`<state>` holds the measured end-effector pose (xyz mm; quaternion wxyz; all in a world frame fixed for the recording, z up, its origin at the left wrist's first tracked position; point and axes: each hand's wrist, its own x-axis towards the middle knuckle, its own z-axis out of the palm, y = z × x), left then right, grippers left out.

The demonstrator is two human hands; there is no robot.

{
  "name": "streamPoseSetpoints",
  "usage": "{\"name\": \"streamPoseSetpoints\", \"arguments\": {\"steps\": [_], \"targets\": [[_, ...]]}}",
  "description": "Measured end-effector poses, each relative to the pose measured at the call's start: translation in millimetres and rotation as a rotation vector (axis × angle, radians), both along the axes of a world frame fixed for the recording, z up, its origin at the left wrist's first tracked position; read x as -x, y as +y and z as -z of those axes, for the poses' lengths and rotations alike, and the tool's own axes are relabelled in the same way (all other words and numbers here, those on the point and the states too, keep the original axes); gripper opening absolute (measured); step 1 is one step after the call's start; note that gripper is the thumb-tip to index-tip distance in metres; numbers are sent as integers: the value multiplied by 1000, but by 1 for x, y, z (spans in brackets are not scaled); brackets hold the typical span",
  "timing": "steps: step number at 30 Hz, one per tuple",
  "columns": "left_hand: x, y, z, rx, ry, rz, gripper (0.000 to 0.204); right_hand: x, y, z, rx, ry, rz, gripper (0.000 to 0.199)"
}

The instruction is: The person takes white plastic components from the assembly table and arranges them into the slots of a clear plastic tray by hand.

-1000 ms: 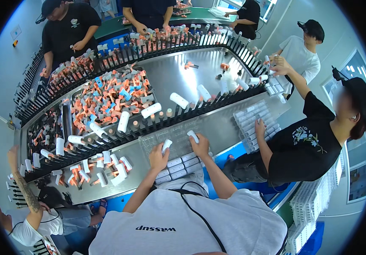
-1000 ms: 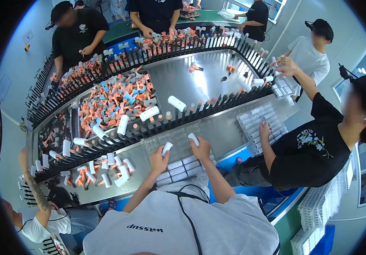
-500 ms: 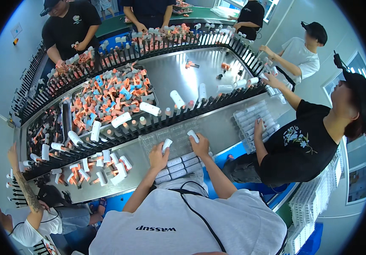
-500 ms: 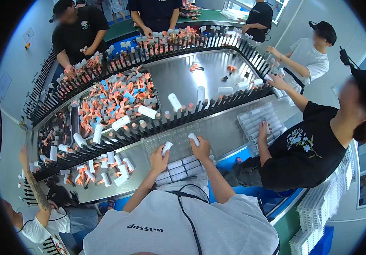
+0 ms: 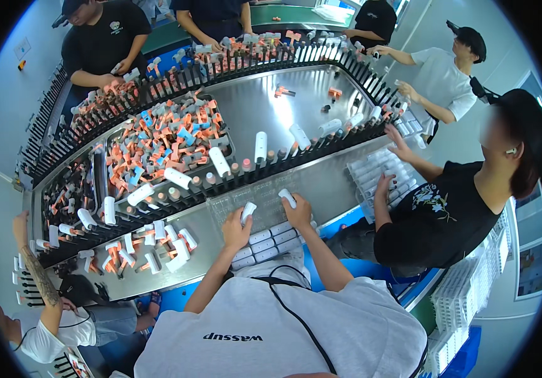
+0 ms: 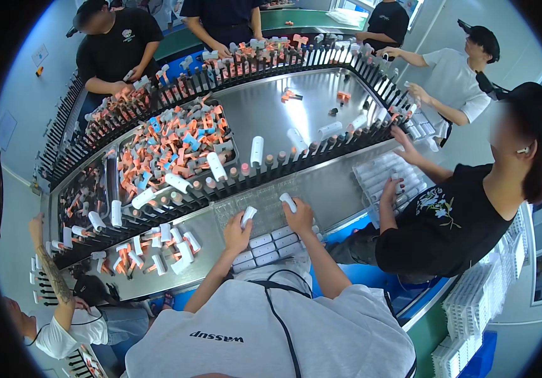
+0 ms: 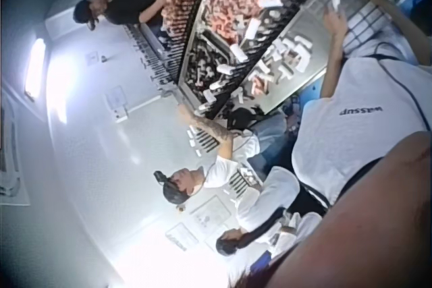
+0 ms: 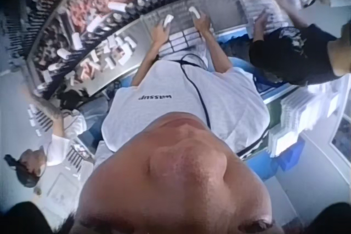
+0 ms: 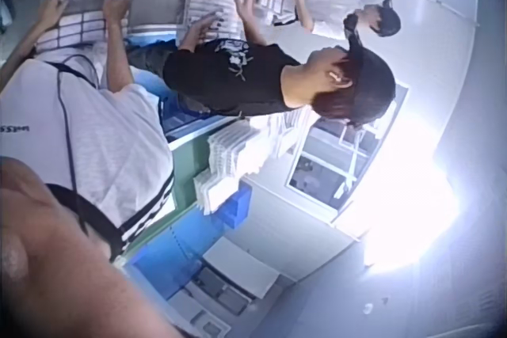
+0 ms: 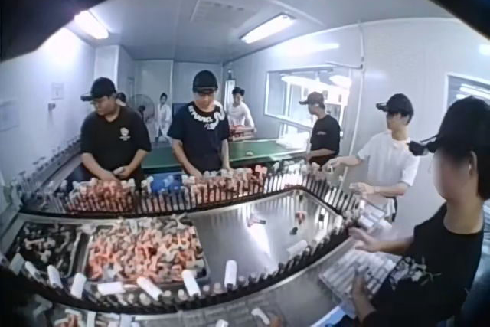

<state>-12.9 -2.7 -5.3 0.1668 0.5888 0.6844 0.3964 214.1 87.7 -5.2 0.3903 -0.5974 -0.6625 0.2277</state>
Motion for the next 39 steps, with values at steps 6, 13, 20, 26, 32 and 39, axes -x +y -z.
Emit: {"name": "streamPoseSetpoints", "arguments": {"steps": [6, 13, 20, 26, 32, 39], "targets": [[-1, 2, 0, 11, 1, 0, 39, 0, 0, -1, 9, 4, -2, 37], [0, 2, -1, 0, -13, -1, 40, 1, 1, 1, -13, -10, 2, 39], [3, 0, 1, -5, -12, -8, 40, 4, -2, -3, -38, -29, -13, 37], [6, -6, -5, -16, 4, -11, 40, 7, -8, -13, -1, 12, -60, 36], [5, -12, -5, 15, 5, 9, 40, 7, -17, -16, 4, -90, 4, 34], [5, -2, 1, 7, 5, 22, 40, 2, -5, 3, -49, -24, -11, 36]]}}
